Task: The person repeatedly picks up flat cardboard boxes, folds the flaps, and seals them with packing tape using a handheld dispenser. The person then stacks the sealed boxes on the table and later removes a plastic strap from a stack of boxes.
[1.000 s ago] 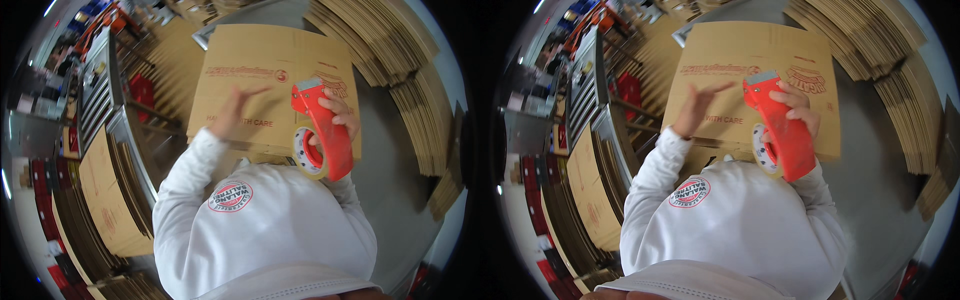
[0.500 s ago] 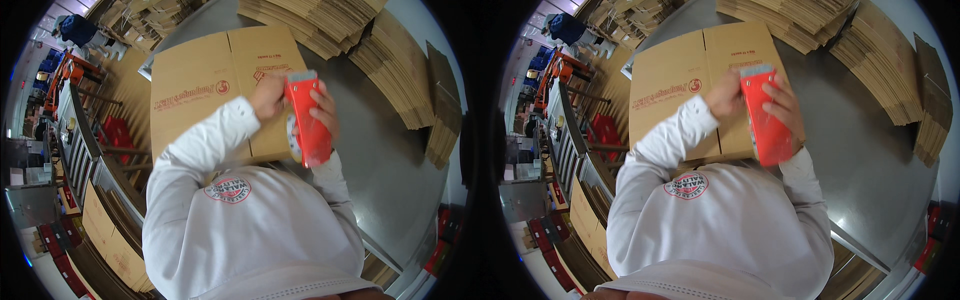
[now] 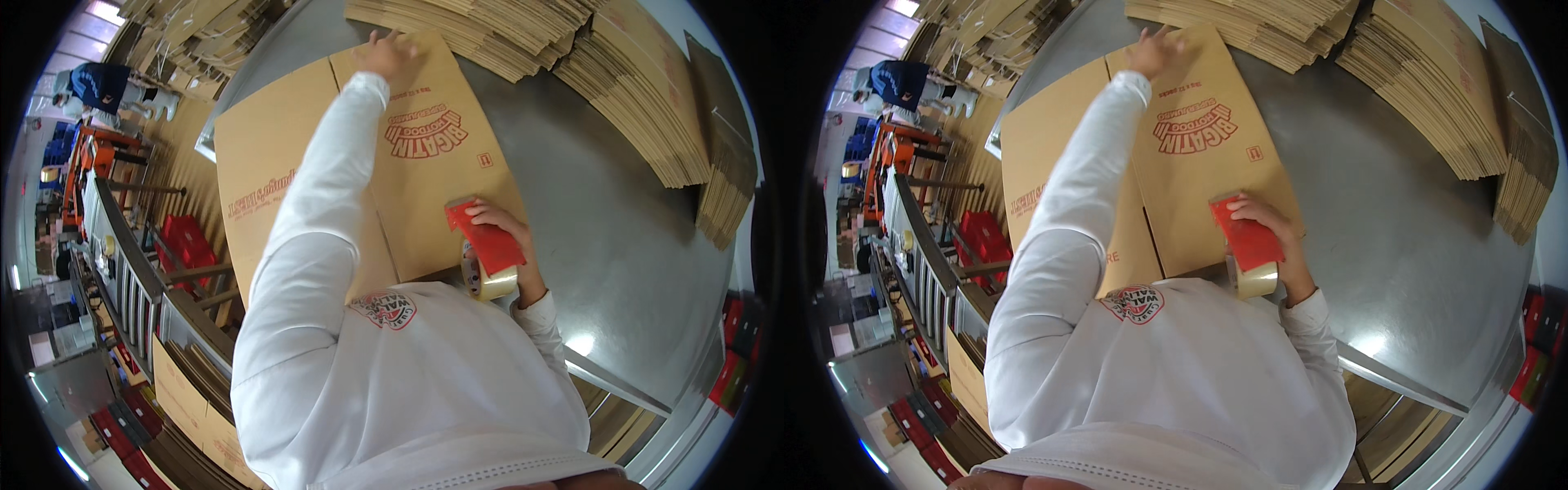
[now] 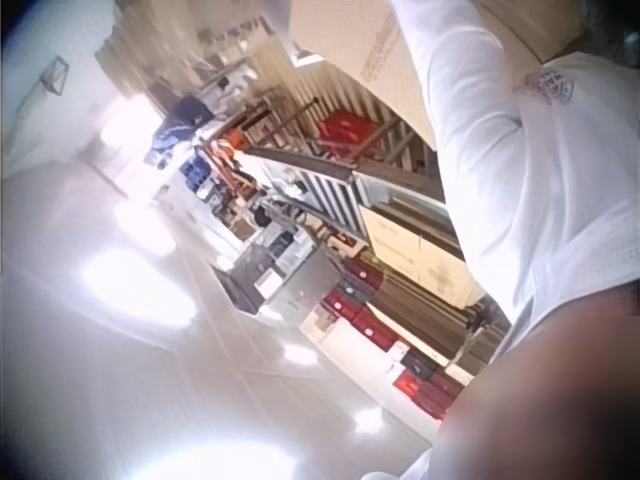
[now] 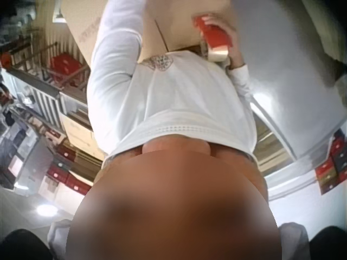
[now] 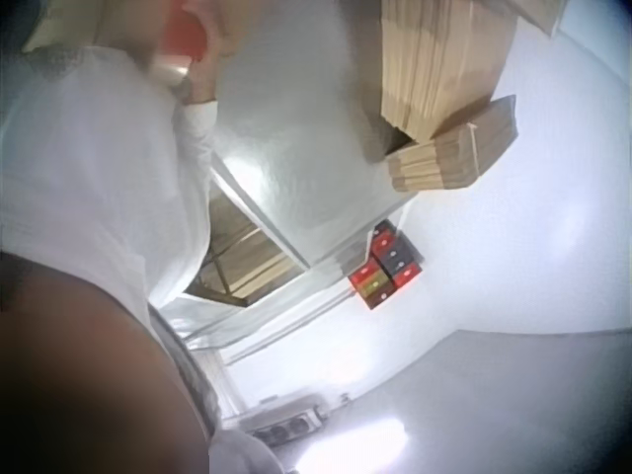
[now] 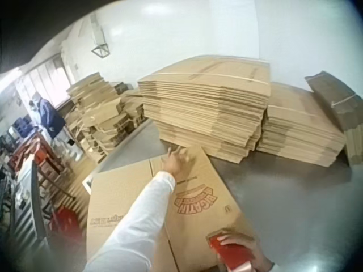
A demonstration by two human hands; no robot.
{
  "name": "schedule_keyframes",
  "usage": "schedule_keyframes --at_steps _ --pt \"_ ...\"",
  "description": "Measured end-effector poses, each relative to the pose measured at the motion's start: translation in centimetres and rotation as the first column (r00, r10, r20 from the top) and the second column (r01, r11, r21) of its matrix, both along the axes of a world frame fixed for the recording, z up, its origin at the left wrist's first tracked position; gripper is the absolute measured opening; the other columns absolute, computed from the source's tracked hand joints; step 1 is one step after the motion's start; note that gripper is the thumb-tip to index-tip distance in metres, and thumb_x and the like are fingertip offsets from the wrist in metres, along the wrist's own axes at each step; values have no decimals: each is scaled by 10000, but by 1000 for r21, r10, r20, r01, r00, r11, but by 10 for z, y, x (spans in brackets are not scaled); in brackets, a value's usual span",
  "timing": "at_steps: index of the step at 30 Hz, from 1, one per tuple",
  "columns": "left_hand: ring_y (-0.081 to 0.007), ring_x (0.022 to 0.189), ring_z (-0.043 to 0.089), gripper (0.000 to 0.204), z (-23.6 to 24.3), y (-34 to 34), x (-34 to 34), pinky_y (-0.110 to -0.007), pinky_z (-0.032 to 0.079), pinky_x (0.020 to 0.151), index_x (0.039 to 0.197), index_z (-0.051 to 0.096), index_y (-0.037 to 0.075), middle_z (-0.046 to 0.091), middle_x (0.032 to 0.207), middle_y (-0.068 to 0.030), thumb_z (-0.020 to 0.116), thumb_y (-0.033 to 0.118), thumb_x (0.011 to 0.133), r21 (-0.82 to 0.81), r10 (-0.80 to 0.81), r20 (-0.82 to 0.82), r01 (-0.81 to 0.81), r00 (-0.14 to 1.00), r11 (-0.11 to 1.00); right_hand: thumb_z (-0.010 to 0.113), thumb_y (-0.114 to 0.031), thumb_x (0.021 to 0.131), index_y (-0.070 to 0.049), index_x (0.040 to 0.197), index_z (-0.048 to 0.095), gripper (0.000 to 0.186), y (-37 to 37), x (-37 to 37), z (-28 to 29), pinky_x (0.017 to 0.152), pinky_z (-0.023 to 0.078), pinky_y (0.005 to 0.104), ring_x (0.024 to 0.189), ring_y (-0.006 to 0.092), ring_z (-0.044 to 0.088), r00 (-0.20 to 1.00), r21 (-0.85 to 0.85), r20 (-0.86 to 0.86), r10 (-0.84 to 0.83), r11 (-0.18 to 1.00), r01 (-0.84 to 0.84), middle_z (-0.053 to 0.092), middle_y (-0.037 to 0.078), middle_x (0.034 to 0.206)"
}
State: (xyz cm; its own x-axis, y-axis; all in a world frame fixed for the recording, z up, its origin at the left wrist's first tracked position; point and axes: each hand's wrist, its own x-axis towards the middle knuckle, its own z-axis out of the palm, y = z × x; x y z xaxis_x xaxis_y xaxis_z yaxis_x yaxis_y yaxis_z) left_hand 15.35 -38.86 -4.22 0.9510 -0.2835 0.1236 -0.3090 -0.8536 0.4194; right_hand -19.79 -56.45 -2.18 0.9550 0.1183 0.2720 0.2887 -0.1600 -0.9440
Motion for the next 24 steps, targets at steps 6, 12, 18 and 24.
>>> schedule_keyframes --at_steps 6,12,18,24 --pt "-361 1453 98 695 -57 13 -23 -692 115 1076 1421 432 181 211 1563 -108 543 580 863 -28 265 330 -271 906 962 642 -6 782 -38 1060 594 283 1 20 17 780 526 300 829 197 665 941 129 -304 148 985 -113 653 115 1033" --pt "-375 1410 238 671 -64 10 -104 -606 174 1112 1426 399 133 307 1510 -153 614 391 845 23 -525 222 534 821 845 605 -79 857 -2 1134 572 289 -3 80 -9 809 497 284 903 147 630 872 121 -453 186 982 -147 664 96 1038" --pt "-294 1434 221 828 -49 6 -180 -580 127 1140 1476 286 64 259 1545 -122 552 524 841 356 -606 63 549 793 756 565 -214 924 27 1252 528 409 -3 104 -55 888 466 289 996 147 598 807 99 -578 -123 971 219 639 97 1144" --pt "-309 1417 257 953 -28 3 -175 -612 150 1114 1471 318 90 295 1520 -166 545 680 758 279 -634 -30 615 773 737 590 -321 930 -25 1284 515 467 -37 31 -70 864 516 315 992 172 629 730 389 -683 -21 835 389 614 78 1180"
